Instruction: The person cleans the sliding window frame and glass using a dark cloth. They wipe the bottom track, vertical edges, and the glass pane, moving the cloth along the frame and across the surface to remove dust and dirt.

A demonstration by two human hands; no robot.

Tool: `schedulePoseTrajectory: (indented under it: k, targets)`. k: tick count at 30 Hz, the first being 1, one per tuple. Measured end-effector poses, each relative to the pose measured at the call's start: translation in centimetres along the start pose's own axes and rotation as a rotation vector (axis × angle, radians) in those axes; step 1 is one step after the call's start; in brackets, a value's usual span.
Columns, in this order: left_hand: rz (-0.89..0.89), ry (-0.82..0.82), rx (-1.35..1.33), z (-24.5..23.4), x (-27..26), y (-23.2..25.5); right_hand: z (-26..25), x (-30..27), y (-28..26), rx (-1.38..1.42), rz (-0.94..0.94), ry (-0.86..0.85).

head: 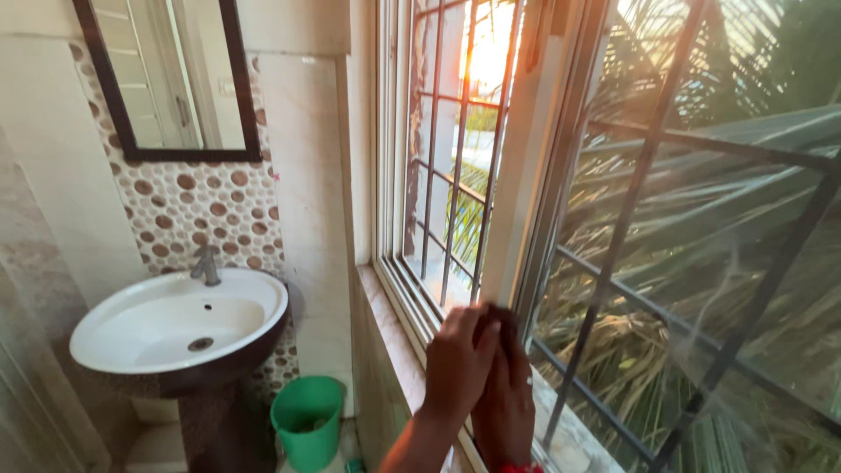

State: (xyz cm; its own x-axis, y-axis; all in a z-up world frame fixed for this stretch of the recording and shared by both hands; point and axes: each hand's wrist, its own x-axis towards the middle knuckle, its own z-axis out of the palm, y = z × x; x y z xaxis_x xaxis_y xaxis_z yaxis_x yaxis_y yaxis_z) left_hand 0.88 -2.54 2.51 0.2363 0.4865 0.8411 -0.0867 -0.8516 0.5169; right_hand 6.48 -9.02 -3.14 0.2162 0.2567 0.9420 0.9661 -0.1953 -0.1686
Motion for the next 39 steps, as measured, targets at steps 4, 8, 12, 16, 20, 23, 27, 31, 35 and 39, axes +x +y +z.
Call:
schedulePoseTrajectory:
  k: [4, 8, 12, 16, 20, 23, 27, 31, 35, 39]
  targets:
    - [-0.181, -0.098, -0.027, 0.2, -0.2, -1.4, 2.1, -1.4, 1.1, 0.136, 0.224, 0.069]
    - [-0.111, -0.023, -0.072, 0.6, 3.7, -1.3, 2.9, -0.1, 1.6, 0.081, 0.34, 0.085]
    - [0.02, 0.021, -0.143, 1.0, 9.3, 0.3, 1.1, 5.9, 1.0, 0.13, 0.186, 0.236]
    - [-0.068, -0.015, -0.238, 1.4, 13.6, 1.9, -1.5, 11.8, -0.6, 0.154, 0.227, 0.208]
    - [-0.038, -0.014, -0.292, 2.1, 14.4, 1.1, -2.0, 10.9, -2.0, 0.042, 0.174, 0.208]
    - [-0.081, -0.027, -0.328, 3.5, 14.9, -0.2, -1.5, 9.2, -2.1, 0.022, 0.18, 0.207]
    - [-0.035, -0.1, -0.411, 4.2, 15.7, -2.2, -1.3, 9.8, -2.2, 0.068, 0.184, 0.205]
    - [-0.023, -0.154, -0.589, 5.2, 16.1, -3.5, -1.6, 13.5, -2.1, 0.033, 0.133, 0.238]
    - [-0.082, -0.196, -0.623, 4.9, 15.8, -3.5, -2.4, 15.2, -2.1, 0.057, 0.079, 0.256]
    - [-0.059, -0.118, -0.522, 4.4, 15.2, -2.6, -2.6, 13.8, -2.5, 0.035, 0.08, 0.236]
